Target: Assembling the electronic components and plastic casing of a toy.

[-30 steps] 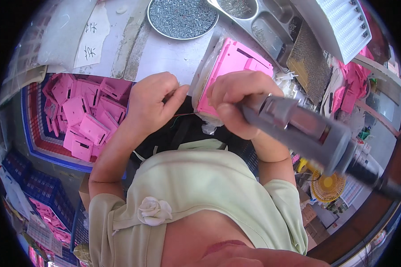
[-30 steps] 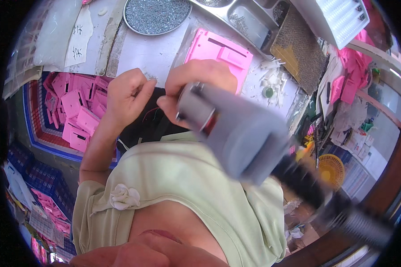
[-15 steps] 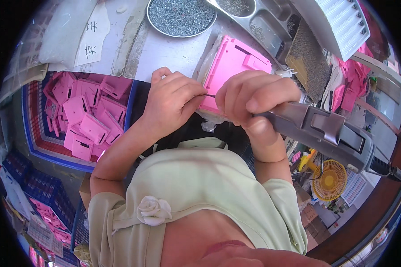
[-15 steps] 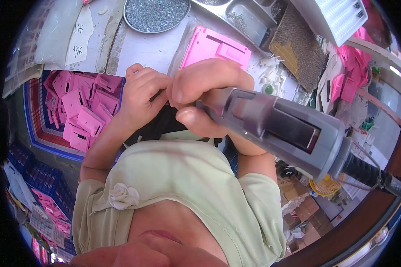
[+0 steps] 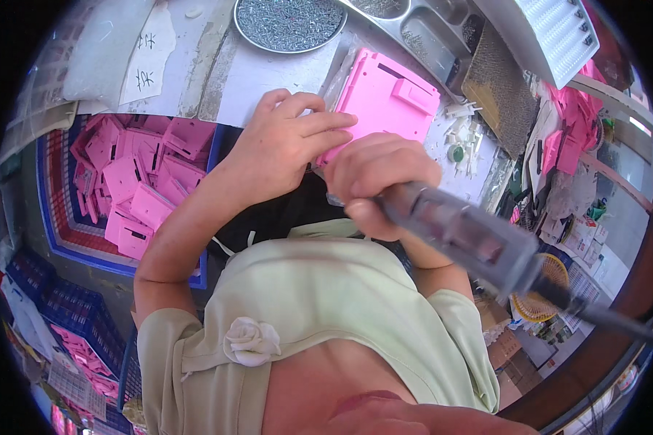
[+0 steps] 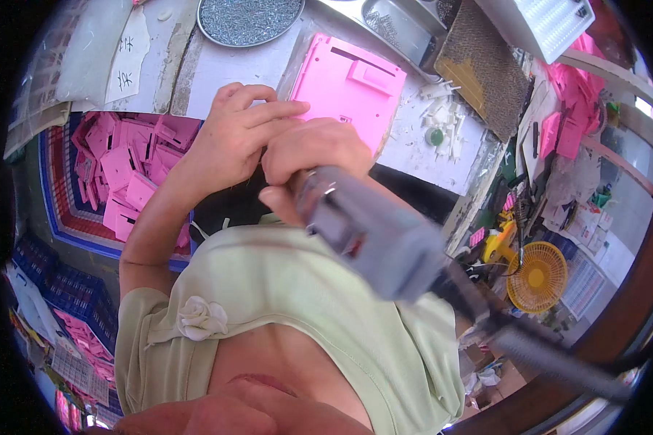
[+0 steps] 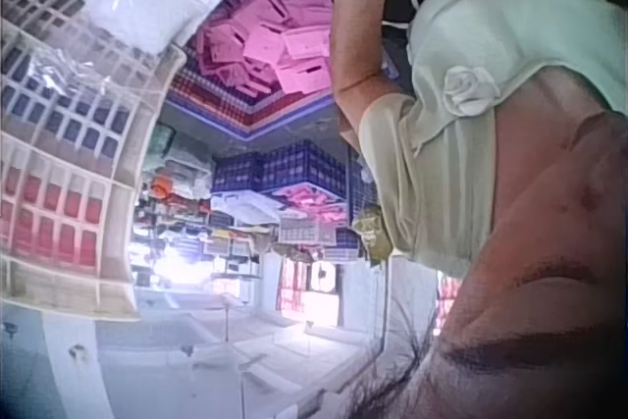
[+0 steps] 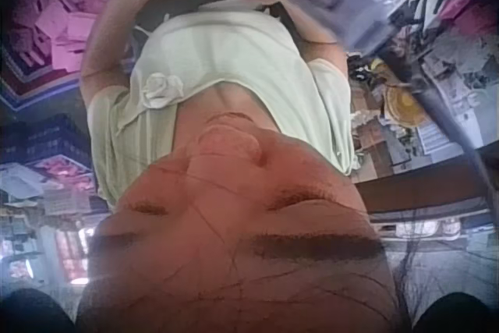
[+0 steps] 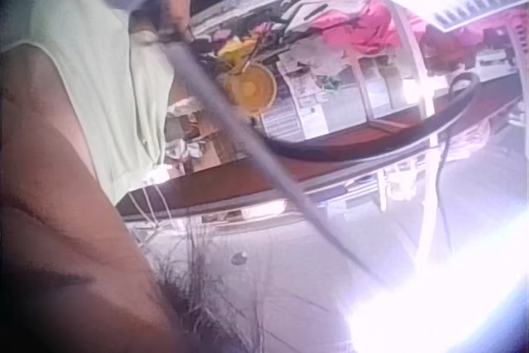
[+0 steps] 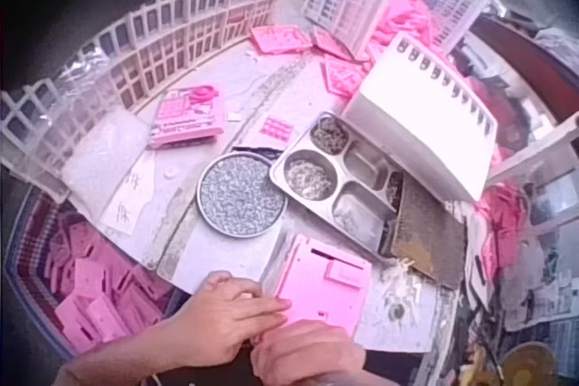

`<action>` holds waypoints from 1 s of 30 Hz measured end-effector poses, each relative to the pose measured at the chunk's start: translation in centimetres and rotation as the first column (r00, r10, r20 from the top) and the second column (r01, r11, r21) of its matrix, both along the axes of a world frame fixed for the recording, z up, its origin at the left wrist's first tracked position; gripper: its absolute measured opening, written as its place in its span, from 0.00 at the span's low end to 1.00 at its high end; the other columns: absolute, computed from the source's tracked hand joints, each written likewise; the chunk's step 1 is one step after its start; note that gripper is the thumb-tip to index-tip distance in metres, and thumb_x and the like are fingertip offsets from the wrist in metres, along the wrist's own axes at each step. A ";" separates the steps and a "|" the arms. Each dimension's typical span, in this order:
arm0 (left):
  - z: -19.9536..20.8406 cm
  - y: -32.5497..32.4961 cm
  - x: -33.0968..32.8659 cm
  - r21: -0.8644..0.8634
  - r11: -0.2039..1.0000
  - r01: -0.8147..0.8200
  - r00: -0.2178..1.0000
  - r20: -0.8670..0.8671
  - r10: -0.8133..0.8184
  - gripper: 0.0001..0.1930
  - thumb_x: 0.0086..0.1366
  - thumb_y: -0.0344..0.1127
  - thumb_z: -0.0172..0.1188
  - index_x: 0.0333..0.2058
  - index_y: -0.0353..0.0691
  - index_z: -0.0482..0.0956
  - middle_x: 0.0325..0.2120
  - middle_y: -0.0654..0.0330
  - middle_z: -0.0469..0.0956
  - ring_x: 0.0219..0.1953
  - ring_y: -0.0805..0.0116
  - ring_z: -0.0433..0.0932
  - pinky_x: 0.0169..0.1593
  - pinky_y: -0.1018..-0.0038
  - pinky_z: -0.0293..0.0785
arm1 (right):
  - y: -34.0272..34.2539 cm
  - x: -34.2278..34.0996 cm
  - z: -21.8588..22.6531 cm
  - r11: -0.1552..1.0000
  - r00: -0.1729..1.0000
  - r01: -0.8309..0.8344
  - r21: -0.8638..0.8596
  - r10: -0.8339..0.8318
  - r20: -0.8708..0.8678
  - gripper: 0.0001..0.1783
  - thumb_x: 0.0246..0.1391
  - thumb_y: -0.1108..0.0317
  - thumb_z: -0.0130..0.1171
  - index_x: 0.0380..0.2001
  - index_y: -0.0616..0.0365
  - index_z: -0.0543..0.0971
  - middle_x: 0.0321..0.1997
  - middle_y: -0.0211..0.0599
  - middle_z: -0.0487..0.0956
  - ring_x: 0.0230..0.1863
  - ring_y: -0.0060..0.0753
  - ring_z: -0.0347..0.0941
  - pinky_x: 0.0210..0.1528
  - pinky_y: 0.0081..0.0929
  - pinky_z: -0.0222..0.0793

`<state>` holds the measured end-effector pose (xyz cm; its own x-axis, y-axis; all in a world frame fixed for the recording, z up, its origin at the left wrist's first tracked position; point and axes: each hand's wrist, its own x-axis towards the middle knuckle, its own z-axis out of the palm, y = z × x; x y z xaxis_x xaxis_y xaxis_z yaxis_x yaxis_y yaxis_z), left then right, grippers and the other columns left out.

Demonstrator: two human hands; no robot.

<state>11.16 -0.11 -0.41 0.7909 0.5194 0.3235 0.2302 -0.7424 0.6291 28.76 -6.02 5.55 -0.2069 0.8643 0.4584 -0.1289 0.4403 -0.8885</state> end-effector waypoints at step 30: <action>1.7 1.5 9.9 0.242 0.969 0.041 0.982 -0.191 0.006 0.16 0.60 0.40 0.67 0.48 0.51 0.85 0.64 0.63 0.73 0.66 0.57 0.68 0.70 0.43 0.52 | -0.2 14.2 -1.5 0.913 0.915 0.404 0.055 -0.402 -0.040 0.11 0.64 0.70 0.59 0.44 0.57 0.67 0.19 0.33 0.68 0.19 0.25 0.63 0.26 0.31 0.65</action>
